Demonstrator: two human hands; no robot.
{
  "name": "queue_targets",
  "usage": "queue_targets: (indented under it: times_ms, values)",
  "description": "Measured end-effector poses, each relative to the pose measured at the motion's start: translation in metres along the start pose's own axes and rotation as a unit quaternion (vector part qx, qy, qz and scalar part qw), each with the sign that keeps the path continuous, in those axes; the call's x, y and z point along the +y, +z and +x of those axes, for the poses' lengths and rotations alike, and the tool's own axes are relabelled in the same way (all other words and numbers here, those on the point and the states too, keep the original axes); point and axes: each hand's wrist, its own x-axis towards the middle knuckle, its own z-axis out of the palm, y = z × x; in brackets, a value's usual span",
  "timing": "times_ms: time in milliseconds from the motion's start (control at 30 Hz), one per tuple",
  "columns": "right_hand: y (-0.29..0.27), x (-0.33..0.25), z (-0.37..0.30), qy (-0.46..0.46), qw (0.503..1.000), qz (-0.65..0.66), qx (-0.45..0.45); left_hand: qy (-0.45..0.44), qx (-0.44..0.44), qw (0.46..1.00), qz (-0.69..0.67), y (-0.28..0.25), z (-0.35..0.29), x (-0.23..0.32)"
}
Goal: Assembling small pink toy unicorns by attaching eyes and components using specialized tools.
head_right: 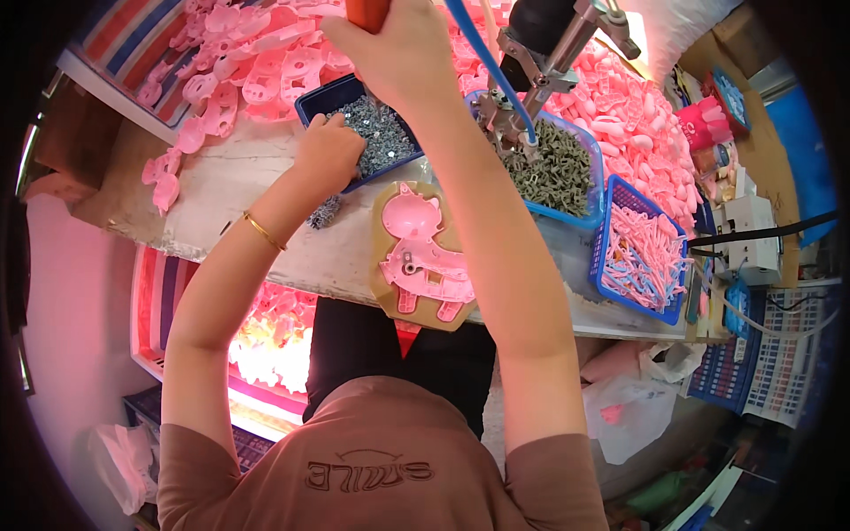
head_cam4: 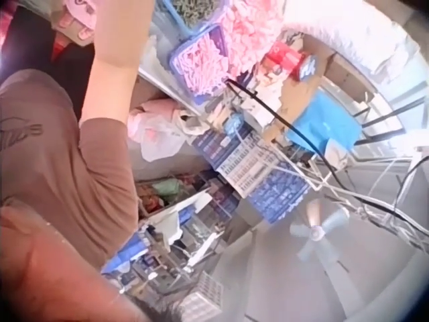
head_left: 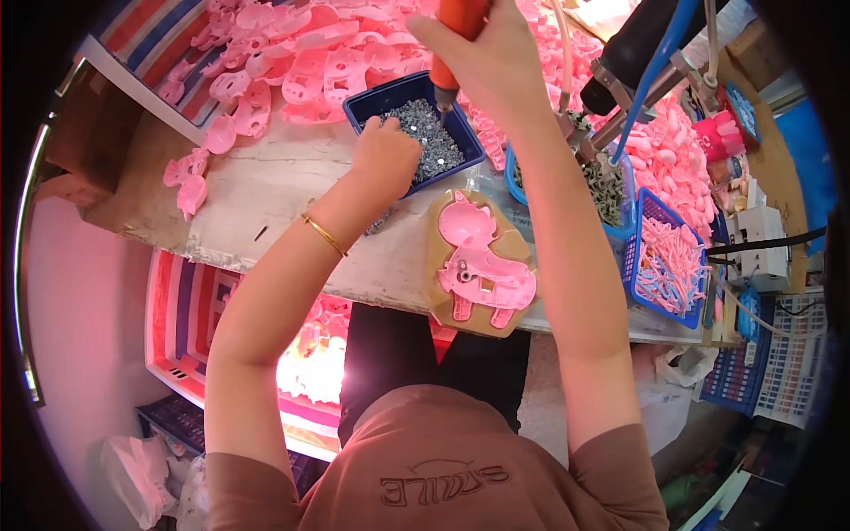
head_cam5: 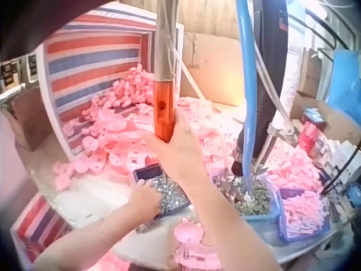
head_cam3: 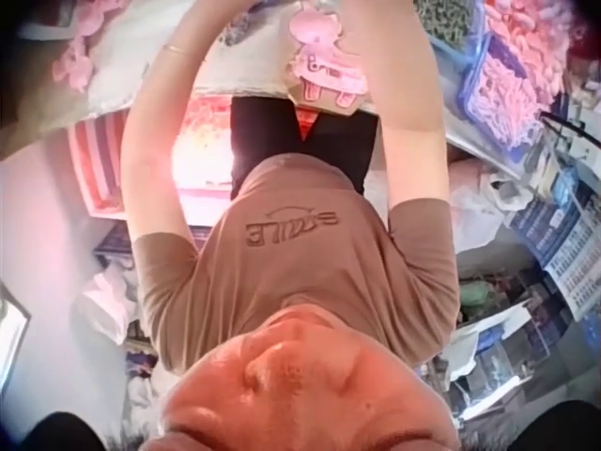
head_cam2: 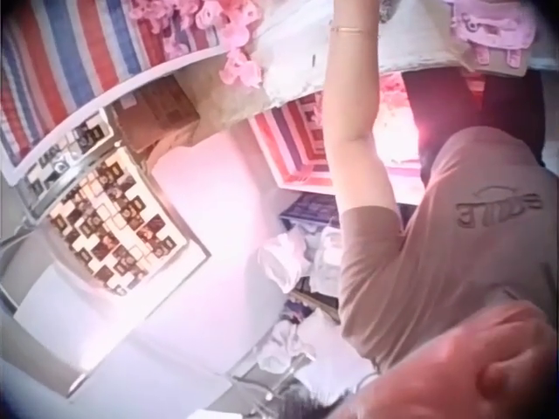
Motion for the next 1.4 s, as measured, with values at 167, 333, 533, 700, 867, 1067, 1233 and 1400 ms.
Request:
queue_targets:
  times_ms: [167, 333, 533, 700, 867, 1067, 1233, 1400]
  values:
    - [-0.031, -0.032, -0.021, 0.203, 0.976, 0.051, -0.068, -0.02, 0.064, 0.996, -0.06, 0.009, -0.006, -0.009]
    - [-0.044, -0.027, -0.031, 0.19, 0.969, 0.112, -0.109, -0.008, 0.103, 0.99, -0.093, 0.004, -0.012, -0.007]
    - [-0.055, -0.015, -0.058, 0.112, 0.98, 0.048, -0.154, 0.013, 0.16, 0.969, -0.187, -0.023, -0.035, 0.02]
    - [-0.062, -0.023, -0.084, 0.123, 0.959, 0.228, -0.117, 0.025, 0.172, 0.888, -0.425, -0.025, -0.06, 0.053]
    - [-0.067, -0.026, -0.101, 0.12, 0.946, 0.29, -0.079, 0.003, 0.084, 0.786, -0.613, -0.022, -0.067, 0.069]
    - [-0.072, -0.025, -0.107, 0.113, 0.946, 0.292, -0.081, 0.024, 0.091, 0.776, -0.623, -0.028, -0.068, 0.079]
    - [-0.077, -0.027, -0.111, 0.141, 0.935, 0.315, -0.076, 0.045, 0.103, 0.78, -0.615, -0.029, -0.072, 0.082]
    - [-0.078, -0.023, -0.114, 0.122, 0.933, 0.326, -0.089, 0.049, 0.074, 0.772, -0.629, -0.032, -0.074, 0.082]
